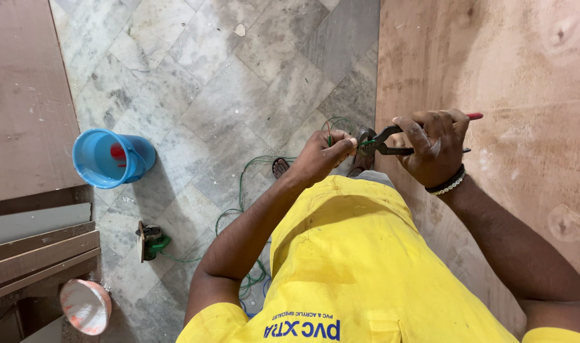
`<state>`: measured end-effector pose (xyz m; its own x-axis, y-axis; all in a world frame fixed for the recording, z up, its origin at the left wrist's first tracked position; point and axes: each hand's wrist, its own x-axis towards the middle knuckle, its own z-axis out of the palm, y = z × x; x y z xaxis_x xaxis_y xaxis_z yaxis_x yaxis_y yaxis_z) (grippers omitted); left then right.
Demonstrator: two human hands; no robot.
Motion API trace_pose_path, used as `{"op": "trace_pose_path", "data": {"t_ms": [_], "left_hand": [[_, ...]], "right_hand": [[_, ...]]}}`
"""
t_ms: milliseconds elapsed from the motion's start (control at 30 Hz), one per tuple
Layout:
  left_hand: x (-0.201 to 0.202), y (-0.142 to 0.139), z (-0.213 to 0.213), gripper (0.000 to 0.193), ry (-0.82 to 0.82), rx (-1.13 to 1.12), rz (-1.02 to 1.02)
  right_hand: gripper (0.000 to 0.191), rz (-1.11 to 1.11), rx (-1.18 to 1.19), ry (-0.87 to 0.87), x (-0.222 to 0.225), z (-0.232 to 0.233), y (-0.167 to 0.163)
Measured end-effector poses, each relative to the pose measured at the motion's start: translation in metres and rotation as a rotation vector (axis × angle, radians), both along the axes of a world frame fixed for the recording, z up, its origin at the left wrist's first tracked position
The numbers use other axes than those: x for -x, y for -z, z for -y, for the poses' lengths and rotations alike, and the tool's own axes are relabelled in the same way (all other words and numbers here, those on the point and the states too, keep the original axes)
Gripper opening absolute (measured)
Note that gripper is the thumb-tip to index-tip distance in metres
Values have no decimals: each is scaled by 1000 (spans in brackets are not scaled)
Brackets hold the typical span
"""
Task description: The person strips insulation from wires and twists the exposed copper ends together by hand and using pliers on a floor littered with construction debris.
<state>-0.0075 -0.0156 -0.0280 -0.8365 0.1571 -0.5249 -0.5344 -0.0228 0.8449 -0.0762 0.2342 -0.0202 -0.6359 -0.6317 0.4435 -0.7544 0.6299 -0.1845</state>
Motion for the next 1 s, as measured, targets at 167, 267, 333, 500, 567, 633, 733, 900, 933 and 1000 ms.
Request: {"op": "trace_pose_path", "data": {"t_ms": [167,267,333,500,567,633,733,900,933,1000], "left_hand": [[-1,1,-1,31,-6,-31,-54],[-2,1,-1,31,6,-16,-154],[-2,-1,0,28,18,19,-182],[-1,-12,6,21,107,125,-167],[-2,-17,8,17,144,208,-197],[-3,-22,9,17,139,232,-419],[-3,-25,10,13,188,326,-577],[-3,-26,10,13,261,422,-671],[-3,-26,10,14,269,446,-715],[-2,-25,10,15,287,492,-794]], "right_hand": [[24,7,11,5,3,0,-1],[23,24,17,-14,4,-1,-1],[25,66,6,-17,5,-2,-2],[30,191,29,-80,7,-4,-6],[33,183,14,-106,8,-4,-9],[34,185,10,-119,9,-4,-11],[32,220,26,-129,8,-4,-13],[33,249,31,-139,7,-9,-8],[34,236,65,-154,7,-10,-6],[38,209,134,-187,8,-11,-1]]}}
